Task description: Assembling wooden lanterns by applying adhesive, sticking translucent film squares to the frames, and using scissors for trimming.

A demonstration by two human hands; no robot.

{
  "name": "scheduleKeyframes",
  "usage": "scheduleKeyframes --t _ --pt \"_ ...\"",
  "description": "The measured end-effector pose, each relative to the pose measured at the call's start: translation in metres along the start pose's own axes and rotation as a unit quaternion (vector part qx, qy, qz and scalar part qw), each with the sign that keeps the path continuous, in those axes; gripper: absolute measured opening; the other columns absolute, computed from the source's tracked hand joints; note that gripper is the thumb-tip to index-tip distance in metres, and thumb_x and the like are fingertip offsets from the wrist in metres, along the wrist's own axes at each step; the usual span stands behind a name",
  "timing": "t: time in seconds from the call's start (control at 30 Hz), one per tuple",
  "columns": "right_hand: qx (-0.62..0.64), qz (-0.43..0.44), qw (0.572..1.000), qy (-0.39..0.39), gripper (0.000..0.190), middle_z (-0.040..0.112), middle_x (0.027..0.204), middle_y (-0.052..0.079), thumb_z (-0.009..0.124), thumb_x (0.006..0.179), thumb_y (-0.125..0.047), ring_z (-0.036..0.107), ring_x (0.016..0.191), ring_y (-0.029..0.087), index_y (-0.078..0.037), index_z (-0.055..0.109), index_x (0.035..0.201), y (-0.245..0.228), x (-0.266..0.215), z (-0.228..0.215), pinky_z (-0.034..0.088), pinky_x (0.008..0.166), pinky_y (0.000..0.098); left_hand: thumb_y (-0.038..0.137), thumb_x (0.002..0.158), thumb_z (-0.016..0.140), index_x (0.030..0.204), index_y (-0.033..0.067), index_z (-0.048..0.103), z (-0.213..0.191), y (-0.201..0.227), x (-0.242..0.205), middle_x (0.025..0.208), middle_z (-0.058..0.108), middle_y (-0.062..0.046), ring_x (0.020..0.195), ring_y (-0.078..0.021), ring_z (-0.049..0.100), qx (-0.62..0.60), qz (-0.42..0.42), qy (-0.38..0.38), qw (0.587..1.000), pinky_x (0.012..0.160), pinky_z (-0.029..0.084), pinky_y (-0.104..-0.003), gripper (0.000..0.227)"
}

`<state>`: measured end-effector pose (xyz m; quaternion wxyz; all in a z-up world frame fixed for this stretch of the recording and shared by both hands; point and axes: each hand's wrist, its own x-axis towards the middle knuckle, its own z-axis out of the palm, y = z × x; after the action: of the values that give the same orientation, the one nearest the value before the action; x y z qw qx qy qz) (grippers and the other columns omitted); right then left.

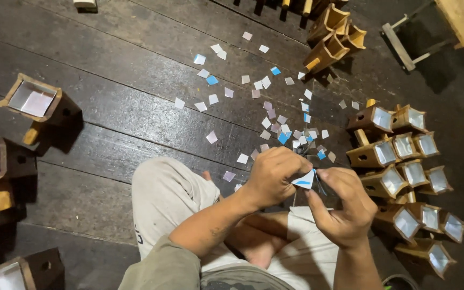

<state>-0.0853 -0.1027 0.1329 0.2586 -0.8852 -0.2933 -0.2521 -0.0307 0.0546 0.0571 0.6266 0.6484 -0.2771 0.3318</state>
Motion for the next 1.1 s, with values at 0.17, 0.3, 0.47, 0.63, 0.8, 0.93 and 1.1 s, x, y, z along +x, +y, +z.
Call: scheduleKeyframes --t 0.17,0.3,0.47,0.63,0.8,0.93,1.1 --pt "0.006 -0.008 1.0 -0.025 0.043 0.072 0.112 0.019 0.077 0.072 0.008 0.07 0.098 0.03 0.004 0.063 0.113 -0.003 0.008 -0.003 0.059 0.089 0.0375 -0.008 0.064 0.068 0.086 0.0064 0.065 -0.005 -0.001 0.001 0.079 0.067 0.0 0.071 -0.0196 0.058 0.0 -0.013 0.011 1.0 0.07 0.046 -0.032 0.026" --pt "-0.001 0.027 0.999 -0.044 0.052 0.074 0.113 0.018 0.073 0.074 0.014 0.072 0.09 0.022 0.004 0.059 0.123 -0.005 0.014 -0.007 0.059 0.076 0.0279 -0.005 0.062 0.067 0.088 0.0077 0.064 -0.003 -0.003 -0.002 0.086 0.068 0.0 0.078 -0.0224 0.062 0.005 -0.012 0.001 1.0 0.076 0.049 -0.034 0.03" --pt "-0.021 0.042 0.999 -0.024 0.047 0.074 0.108 0.015 0.069 0.072 0.015 0.049 0.053 0.007 0.003 0.065 0.118 -0.005 0.01 -0.003 0.037 0.048 0.0214 -0.006 0.059 0.064 0.084 0.0075 0.063 0.0 -0.001 -0.005 0.076 0.065 0.0 0.067 -0.0227 0.057 -0.008 -0.022 -0.005 1.0 0.069 0.048 -0.034 0.029" --pt "0.007 0.084 0.995 -0.043 0.033 0.074 0.098 0.014 0.066 0.076 0.013 0.055 0.059 0.01 0.001 0.068 0.107 0.007 0.002 -0.005 0.041 0.051 0.0205 -0.006 0.058 0.066 0.086 0.0074 0.064 0.01 -0.006 -0.013 0.071 0.064 -0.002 0.063 -0.0226 0.058 -0.017 -0.044 -0.026 0.999 0.065 0.048 -0.034 0.031" --pt "0.085 0.092 0.992 -0.01 0.061 0.074 0.115 0.019 0.075 0.078 0.008 0.074 0.095 0.021 0.003 0.056 0.136 0.026 -0.021 -0.013 0.062 0.083 0.0264 -0.006 0.06 0.068 0.087 0.0091 0.065 0.013 0.0 -0.006 0.076 0.067 0.0 0.068 -0.0204 0.061 0.003 -0.02 -0.028 0.999 0.069 0.05 -0.033 0.031" --pt "0.055 0.103 0.993 -0.001 0.04 0.074 0.1 0.012 0.066 0.079 0.016 0.05 0.057 0.007 0.001 0.067 0.115 0.015 -0.02 -0.014 0.037 0.053 0.0186 -0.003 0.061 0.072 0.086 0.0112 0.066 0.02 -0.003 -0.015 0.074 0.066 0.001 0.068 -0.0189 0.061 0.007 -0.025 -0.051 0.998 0.071 0.051 -0.033 0.03" --pt "0.062 0.101 0.993 -0.013 0.033 0.073 0.099 0.015 0.064 0.073 0.014 0.065 0.076 0.017 0.003 0.069 0.103 0.009 -0.021 -0.019 0.051 0.068 0.0247 -0.001 0.066 0.074 0.084 0.0093 0.066 0.022 0.003 -0.016 0.081 0.072 -0.001 0.074 -0.0187 0.067 -0.015 -0.001 -0.038 0.999 0.074 0.052 -0.033 0.023"
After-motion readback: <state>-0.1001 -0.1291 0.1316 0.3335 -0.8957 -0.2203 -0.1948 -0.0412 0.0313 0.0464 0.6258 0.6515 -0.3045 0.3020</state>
